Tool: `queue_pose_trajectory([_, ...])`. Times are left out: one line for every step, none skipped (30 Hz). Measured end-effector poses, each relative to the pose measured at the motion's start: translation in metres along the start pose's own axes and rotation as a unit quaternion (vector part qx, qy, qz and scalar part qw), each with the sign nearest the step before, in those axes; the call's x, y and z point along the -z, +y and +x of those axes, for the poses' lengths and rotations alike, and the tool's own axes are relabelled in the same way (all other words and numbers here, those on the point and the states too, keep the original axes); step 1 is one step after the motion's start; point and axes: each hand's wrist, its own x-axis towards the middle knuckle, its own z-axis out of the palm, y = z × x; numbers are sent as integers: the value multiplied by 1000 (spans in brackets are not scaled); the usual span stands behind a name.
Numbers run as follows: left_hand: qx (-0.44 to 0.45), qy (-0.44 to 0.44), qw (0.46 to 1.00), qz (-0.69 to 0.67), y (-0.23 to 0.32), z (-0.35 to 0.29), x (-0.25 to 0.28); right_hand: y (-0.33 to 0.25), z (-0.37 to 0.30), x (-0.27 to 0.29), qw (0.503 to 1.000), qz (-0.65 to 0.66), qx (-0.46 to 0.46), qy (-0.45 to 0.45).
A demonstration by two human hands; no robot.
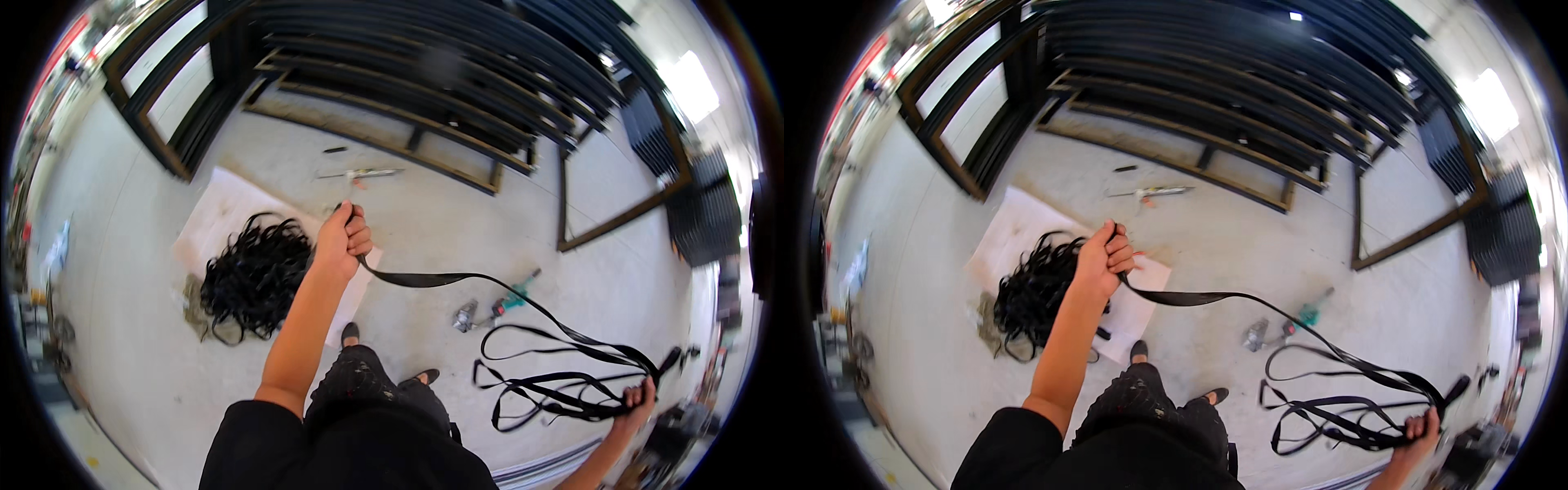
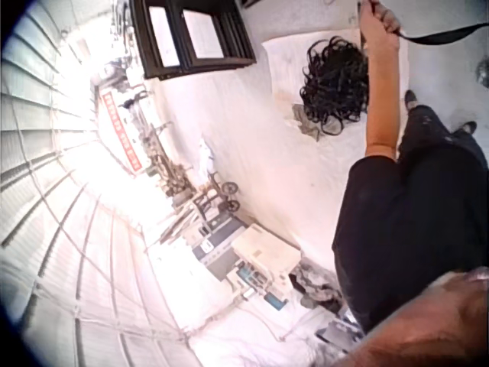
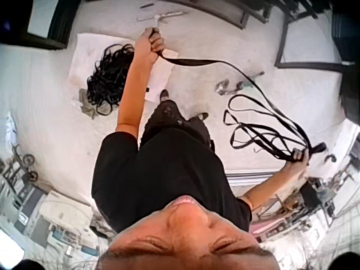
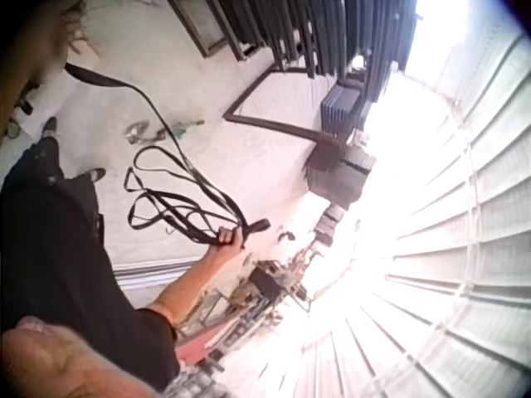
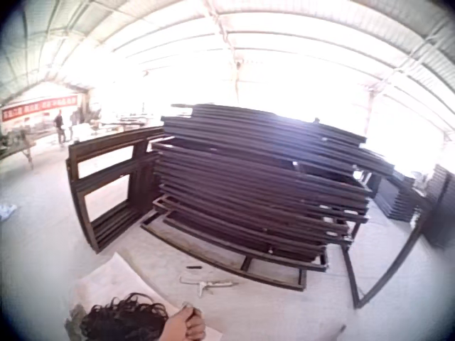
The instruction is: The person picks up a long black rubber strip and a pair of pliers in a workshop. They walk over to a stack of window frames and begin installing the rubber strip into the frame's groove, using the pliers to push the material in.
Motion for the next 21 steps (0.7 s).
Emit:
queue_pose_trajectory([-7,-92,995,39,-11,-22,-38,10,2,27,1000,-13,-7,6])
queue_pose_trajectory([-26,-136,988,65,-30,-39,-73,19,-4,52,999,-24,-3,29])
queue_pose_trajectory([-42,-168,979,109,-48,-49,-103,27,-14,71,998,-31,5,60])
queue_pose_trajectory([-64,-203,967,142,-68,-55,-124,37,-24,96,995,-51,-8,80])
queue_pose_trajectory([-95,-194,959,182,-92,-32,-174,43,-3,105,992,-61,-22,109])
queue_pose_trajectory([-106,-216,951,193,-119,-23,-189,53,-5,122,989,-69,-43,120])
queue_pose_trajectory([-80,-207,956,194,-147,-23,-203,61,-14,141,986,-75,-65,134])
queue_pose_trajectory([-41,-242,952,183,-183,-26,-217,68,-24,169,982,-82,-65,156])
queue_pose_trajectory([-26,-262,941,210,-220,-30,-227,80,-36,195,979,-88,-70,172])
queue_pose_trajectory([5,-253,939,233,-262,-39,-239,94,-48,226,973,-71,-76,208])
queue_pose_trajectory([59,-252,934,246,-302,-43,-244,104,-63,255,967,-59,-81,234])
queue_pose_trajectory([87,-269,924,258,-342,-51,-242,114,-79,283,956,-44,-95,273])
queue_pose_trajectory([120,-267,918,268,-382,-52,-241,122,-89,304,946,-27,-104,307])
queue_pose_trajectory([155,-268,910,276,-419,-58,-247,130,-105,320,934,-9,-125,335])
queue_pose_trajectory([184,-266,904,281,-457,-73,-252,137,-117,341,924,9,-145,354])
queue_pose_trajectory([207,-281,892,287,-493,-83,-259,141,-125,358,917,22,-152,369])
queue_pose_trajectory([224,-294,882,293,-522,-92,-266,143,-128,370,911,36,-160,378])
queue_pose_trajectory([252,-307,866,302,-553,-99,-271,147,-131,377,900,56,-165,400])
queue_pose_trajectory([275,-313,853,315,-580,-107,-276,145,-130,382,887,72,-178,421])
queue_pose_trajectory([294,-322,838,328,-609,-115,-284,143,-123,386,877,84,-170,441])
queue_pose_trajectory([310,-330,825,339,-636,-119,-291,141,-113,394,869,95,-163,458])
